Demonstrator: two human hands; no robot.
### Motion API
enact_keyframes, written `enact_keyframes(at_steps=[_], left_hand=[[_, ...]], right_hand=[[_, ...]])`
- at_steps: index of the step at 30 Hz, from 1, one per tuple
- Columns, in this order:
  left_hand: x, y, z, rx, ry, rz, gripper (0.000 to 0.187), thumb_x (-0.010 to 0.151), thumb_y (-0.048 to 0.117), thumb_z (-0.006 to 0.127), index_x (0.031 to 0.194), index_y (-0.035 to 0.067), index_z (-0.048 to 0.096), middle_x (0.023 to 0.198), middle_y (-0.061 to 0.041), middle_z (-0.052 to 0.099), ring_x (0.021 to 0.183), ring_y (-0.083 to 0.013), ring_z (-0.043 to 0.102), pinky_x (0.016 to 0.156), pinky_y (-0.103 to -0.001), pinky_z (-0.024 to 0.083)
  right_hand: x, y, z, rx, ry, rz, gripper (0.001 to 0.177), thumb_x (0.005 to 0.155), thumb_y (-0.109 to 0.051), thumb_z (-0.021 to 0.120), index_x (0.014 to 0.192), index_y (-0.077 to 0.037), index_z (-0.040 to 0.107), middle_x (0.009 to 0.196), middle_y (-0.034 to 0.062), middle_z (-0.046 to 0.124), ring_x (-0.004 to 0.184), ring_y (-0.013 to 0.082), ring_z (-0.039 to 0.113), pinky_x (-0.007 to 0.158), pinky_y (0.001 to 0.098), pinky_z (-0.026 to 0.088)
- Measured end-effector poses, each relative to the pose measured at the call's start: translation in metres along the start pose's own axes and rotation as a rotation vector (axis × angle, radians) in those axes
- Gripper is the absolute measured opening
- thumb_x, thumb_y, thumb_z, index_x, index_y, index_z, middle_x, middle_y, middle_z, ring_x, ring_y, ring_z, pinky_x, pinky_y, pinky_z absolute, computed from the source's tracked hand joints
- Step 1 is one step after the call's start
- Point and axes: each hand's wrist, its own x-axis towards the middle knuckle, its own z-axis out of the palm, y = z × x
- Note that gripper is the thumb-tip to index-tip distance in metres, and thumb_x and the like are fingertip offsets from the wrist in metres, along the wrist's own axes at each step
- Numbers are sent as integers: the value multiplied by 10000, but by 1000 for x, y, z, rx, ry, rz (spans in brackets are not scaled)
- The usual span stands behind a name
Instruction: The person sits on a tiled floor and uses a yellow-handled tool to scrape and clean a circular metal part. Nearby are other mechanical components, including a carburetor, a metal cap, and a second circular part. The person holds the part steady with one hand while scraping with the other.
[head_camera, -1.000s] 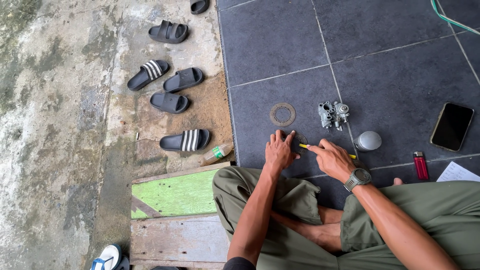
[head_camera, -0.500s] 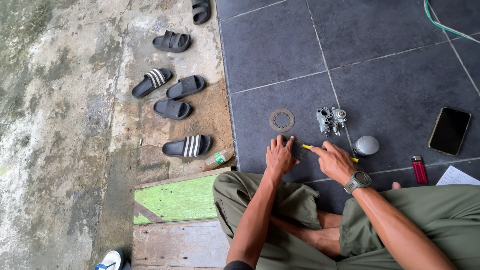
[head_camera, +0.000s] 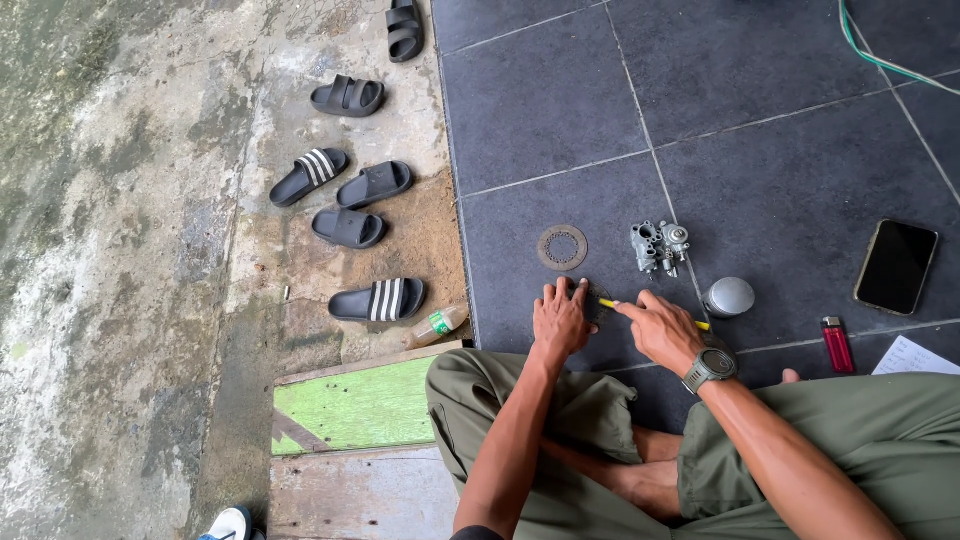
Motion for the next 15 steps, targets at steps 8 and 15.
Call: enact_keyframes(at_steps=[8,15], left_hand=[[1,-4,3,-13,2,-5,894,763,416,833,1539,172,464,1372,-76,424,1229,-329,452,973,-449,441],[-3,-6,2,-60,4,1,877,795,393,815,1557,164,445,1377,-80,405,1238,-340,434,974,-456,425]], right_hand=[[0,2,3,22,30,6,289,946,-213,485,1121,-242,712,901,37,509,741,316,609,569,414,537],[-2,-6,-7,25,-29,-9,322,947,-201,478,1166,-257,708,886,31,514,715,300,607,569,419,544]])
